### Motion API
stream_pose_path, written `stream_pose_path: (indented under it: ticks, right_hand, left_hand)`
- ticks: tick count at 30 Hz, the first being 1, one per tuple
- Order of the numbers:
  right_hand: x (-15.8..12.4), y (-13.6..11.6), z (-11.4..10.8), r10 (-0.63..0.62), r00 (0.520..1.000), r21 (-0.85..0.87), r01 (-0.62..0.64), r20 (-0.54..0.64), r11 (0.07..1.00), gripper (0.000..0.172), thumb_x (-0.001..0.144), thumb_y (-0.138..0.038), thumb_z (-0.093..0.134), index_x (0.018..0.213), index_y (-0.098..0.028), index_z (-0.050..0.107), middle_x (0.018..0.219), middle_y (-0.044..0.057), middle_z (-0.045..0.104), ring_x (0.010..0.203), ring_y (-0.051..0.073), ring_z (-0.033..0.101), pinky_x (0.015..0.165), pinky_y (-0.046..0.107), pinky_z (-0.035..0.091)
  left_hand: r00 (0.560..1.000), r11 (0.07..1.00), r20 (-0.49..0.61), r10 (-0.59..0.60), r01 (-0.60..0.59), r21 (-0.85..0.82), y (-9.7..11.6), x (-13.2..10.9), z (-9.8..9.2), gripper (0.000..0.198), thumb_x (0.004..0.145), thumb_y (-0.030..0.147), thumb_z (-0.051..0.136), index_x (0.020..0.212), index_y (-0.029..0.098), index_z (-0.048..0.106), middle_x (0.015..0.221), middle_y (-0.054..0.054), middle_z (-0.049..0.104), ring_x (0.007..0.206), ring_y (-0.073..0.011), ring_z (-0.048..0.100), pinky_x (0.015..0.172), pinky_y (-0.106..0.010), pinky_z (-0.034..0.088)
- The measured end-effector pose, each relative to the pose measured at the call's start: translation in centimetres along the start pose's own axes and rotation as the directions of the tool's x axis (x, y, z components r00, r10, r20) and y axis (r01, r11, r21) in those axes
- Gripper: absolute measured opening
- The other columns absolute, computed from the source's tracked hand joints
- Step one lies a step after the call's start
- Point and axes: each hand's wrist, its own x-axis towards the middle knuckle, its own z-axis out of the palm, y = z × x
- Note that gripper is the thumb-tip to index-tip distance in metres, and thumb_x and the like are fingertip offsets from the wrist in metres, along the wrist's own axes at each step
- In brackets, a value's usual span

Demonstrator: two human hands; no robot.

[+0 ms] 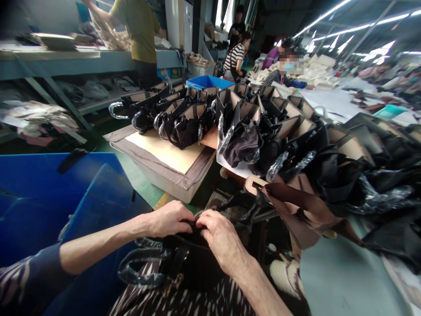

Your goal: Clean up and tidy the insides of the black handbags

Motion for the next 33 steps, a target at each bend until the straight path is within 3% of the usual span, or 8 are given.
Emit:
stream_pose_path:
  ticks: [4,7,10,16,20,27,33]
  right_hand:
    - [-0.7,-0.1,0.1,-0.092,0.996,-0.18,0.091,0.001,0.98,0.027,0.076,-0.004,0.046,0.085,-0.023,0.063,0.102,0.0,0.06,0.097,0.015,0.05,0.085,0.025,0.039]
    - [-0.9,-1.7,0.9,-0.076,0.993,-0.424,0.03,-0.091,0.905,0.019,0.078,-0.005,0.049,0.08,-0.019,0.062,0.099,0.004,0.059,0.091,0.018,0.05,0.077,0.03,0.042]
    - [-1.2,-3.0,1.7,-0.037,0.989,-0.543,-0.047,-0.142,0.838,0.015,0.077,-0.006,0.053,0.076,-0.017,0.062,0.092,0.005,0.059,0.085,0.02,0.05,0.07,0.032,0.043]
    - [-2.2,-2.9,2.1,-0.028,0.987,-0.537,-0.062,-0.158,0.841,0.019,0.08,-0.005,0.049,0.078,-0.02,0.061,0.088,0.002,0.058,0.08,0.017,0.051,0.065,0.029,0.042]
    - [-2.6,-2.4,1.9,-0.011,0.991,-0.505,-0.057,-0.13,0.861,0.021,0.08,-0.005,0.045,0.085,-0.021,0.058,0.093,0.002,0.057,0.08,0.015,0.053,0.065,0.026,0.042]
    - [-3.0,-2.9,1.8,0.056,0.998,-0.458,-0.042,0.017,0.888,0.026,0.081,-0.005,0.039,0.09,-0.018,0.06,0.106,0.007,0.059,0.096,0.02,0.055,0.082,0.03,0.044]
    - [-3.4,-2.9,2.3,0.158,0.985,-0.398,-0.116,0.073,0.91,0.025,0.081,-0.009,0.037,0.081,-0.021,0.06,0.097,0.004,0.063,0.08,0.017,0.063,0.068,0.026,0.045]
  left_hand:
    - [0.999,0.999,-0.018,-0.037,0.037,0.029,0.5,-0.1,0.9,0.018,0.076,0.024,0.05,0.073,0.018,0.066,0.06,-0.001,0.06,0.054,-0.0121,0.051,0.051,-0.02,0.033]
    - [0.99,0.983,-0.057,-0.13,0.136,0.125,1.4,0.0,1.6,0.02,0.074,0.019,0.046,0.073,0.015,0.065,0.066,-0.006,0.064,0.061,-0.0167,0.058,0.052,-0.022,0.035]
    - [0.977,0.966,-0.09,-0.192,0.204,0.16,2.1,0.0,2.4,0.021,0.074,0.018,0.043,0.072,0.014,0.064,0.068,-0.009,0.065,0.063,-0.0193,0.061,0.052,-0.023,0.037]
    - [0.968,0.966,-0.138,-0.208,0.225,0.126,2.3,-0.5,3.2,0.021,0.074,0.017,0.041,0.072,0.015,0.062,0.069,-0.009,0.066,0.064,-0.0213,0.063,0.053,-0.025,0.039]
    - [0.97,0.966,-0.115,-0.214,0.227,0.122,2.5,-0.5,3.1,0.022,0.073,0.016,0.04,0.069,0.014,0.061,0.068,-0.011,0.066,0.064,-0.0232,0.064,0.053,-0.026,0.04]
    - [0.96,0.96,-0.117,-0.253,0.264,0.091,2.2,-0.2,3.1,0.022,0.074,0.016,0.041,0.071,0.014,0.063,0.072,-0.012,0.066,0.069,-0.0226,0.063,0.059,-0.027,0.042]
    - [0.967,0.97,-0.121,-0.223,0.232,0.07,1.6,-0.5,3.1,0.023,0.078,0.02,0.041,0.074,0.015,0.063,0.072,-0.008,0.065,0.07,-0.0193,0.062,0.063,-0.026,0.043]
